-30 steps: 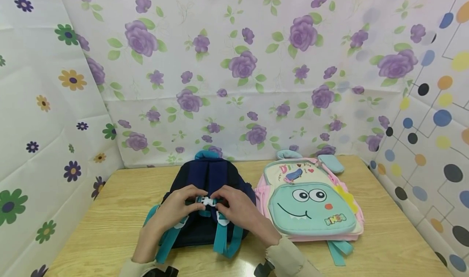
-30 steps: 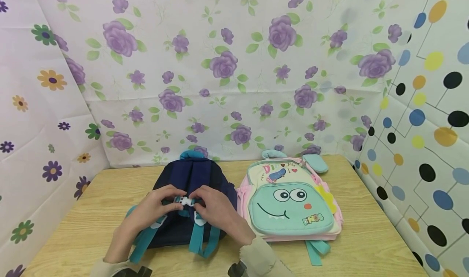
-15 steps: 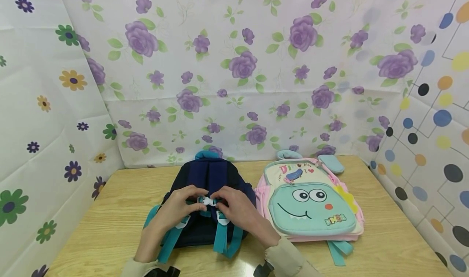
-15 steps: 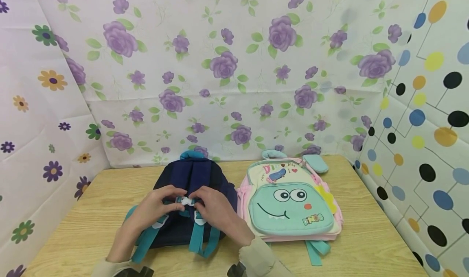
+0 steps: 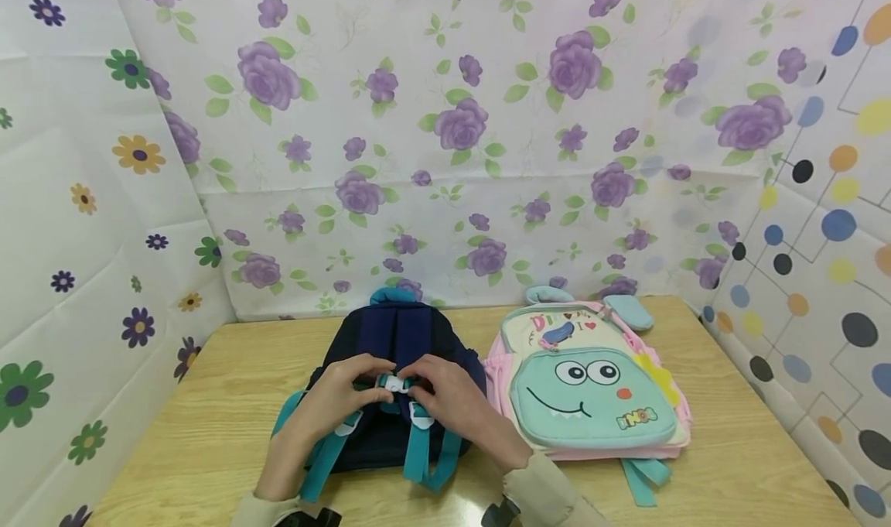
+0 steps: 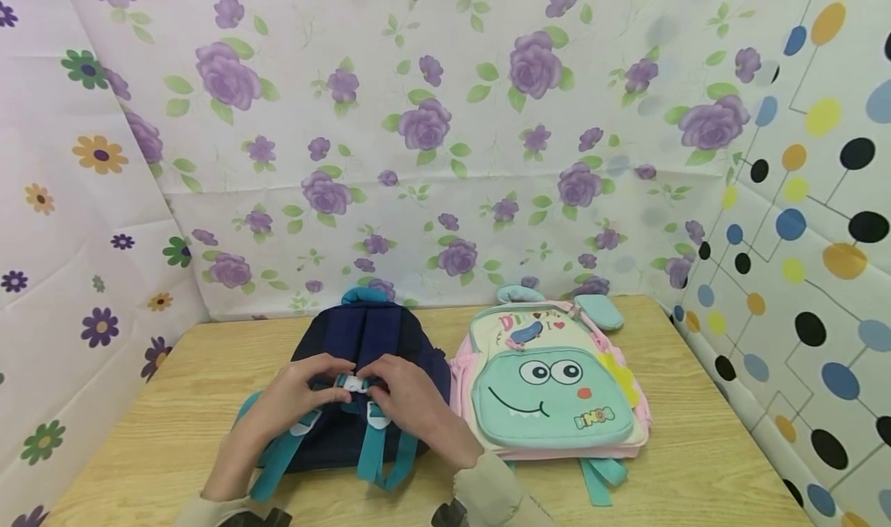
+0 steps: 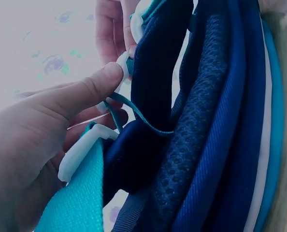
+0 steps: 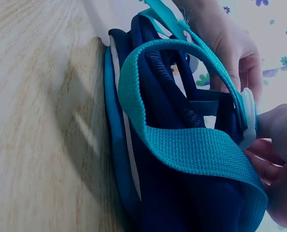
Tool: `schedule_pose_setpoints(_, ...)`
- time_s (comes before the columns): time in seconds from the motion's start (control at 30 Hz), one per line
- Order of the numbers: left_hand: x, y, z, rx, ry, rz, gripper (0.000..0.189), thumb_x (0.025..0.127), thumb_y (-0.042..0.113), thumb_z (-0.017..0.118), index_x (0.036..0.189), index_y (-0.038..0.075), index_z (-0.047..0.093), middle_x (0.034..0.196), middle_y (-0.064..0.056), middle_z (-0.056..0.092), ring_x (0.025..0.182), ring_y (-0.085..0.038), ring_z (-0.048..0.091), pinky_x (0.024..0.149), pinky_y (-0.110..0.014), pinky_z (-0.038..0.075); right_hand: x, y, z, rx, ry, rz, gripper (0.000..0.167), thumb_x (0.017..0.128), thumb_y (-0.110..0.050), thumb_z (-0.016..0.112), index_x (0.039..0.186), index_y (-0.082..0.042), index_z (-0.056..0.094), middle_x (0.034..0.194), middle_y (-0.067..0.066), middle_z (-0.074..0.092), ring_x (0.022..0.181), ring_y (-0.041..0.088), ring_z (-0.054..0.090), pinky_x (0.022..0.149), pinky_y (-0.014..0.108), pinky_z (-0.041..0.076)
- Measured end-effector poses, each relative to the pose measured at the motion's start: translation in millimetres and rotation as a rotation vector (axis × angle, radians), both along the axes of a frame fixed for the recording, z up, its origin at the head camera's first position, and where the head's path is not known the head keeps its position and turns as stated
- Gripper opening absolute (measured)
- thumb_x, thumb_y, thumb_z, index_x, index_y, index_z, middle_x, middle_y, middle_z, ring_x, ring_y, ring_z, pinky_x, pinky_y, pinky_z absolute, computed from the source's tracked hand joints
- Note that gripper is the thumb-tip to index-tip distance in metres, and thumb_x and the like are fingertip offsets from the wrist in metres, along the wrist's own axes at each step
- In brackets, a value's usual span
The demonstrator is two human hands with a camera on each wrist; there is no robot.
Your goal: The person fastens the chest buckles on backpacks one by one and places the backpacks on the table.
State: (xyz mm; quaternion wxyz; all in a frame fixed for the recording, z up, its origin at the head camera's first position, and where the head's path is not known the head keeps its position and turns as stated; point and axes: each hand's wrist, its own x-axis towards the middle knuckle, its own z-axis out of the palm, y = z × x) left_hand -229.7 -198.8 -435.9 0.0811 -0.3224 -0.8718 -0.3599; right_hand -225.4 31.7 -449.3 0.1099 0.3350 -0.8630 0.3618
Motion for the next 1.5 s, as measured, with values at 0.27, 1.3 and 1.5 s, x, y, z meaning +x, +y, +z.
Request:
schedule_pose_setpoints(0.27, 0.4, 1.0, 2.3, -0.007, -0.023, -0.023, 0.038, 0.086, 0.031, 0.076, 0.121, 0.015, 0.069, 0.115, -0.003, 0.068, 0.103, -0.022, 0.067, 0.086, -0.033, 0.057, -2.8, 5.7, 1.8, -0.016, -0.012, -0.005, 0.02, 0.094, -0.013, 0.068, 0.114, -0.015, 0.071, 0.109, -0.002, 0.068, 0.085, 0.005, 0.062, 0.076, 0.019, 0.053)
schedule_pose_setpoints(1.3, 2.4, 3.0, -2.9, -0.12, 0.001, 0.076, 0.033, 0.093, 0.038, 0.067, 0.12, 0.02, 0.07, 0.114, 0.011, 0.067, 0.102, -0.015, 0.067, 0.083, -0.031, 0.056, -0.6, 66.3, 8.2, 0.048, 0.023, -0.129, 0.019, 0.094, -0.023, 0.069, 0.112, -0.017, 0.072, 0.105, -0.006, 0.07, 0.091, 0.007, 0.065, 0.081, 0.026, 0.055)
schedule_pose_setpoints(1.5, 2.5, 4.4, -1.5, -0.118, 0.007, 0.063, 0.03, 0.093, 0.032, 0.069, 0.12, 0.018, 0.07, 0.114, 0.006, 0.068, 0.101, -0.015, 0.067, 0.082, -0.032, 0.057, 0.3, 79.8, 10.8, 0.06, 0.051, -0.165, 0.018, 0.093, -0.02, 0.071, 0.11, -0.016, 0.072, 0.103, -0.006, 0.07, 0.09, 0.01, 0.066, 0.082, 0.027, 0.055)
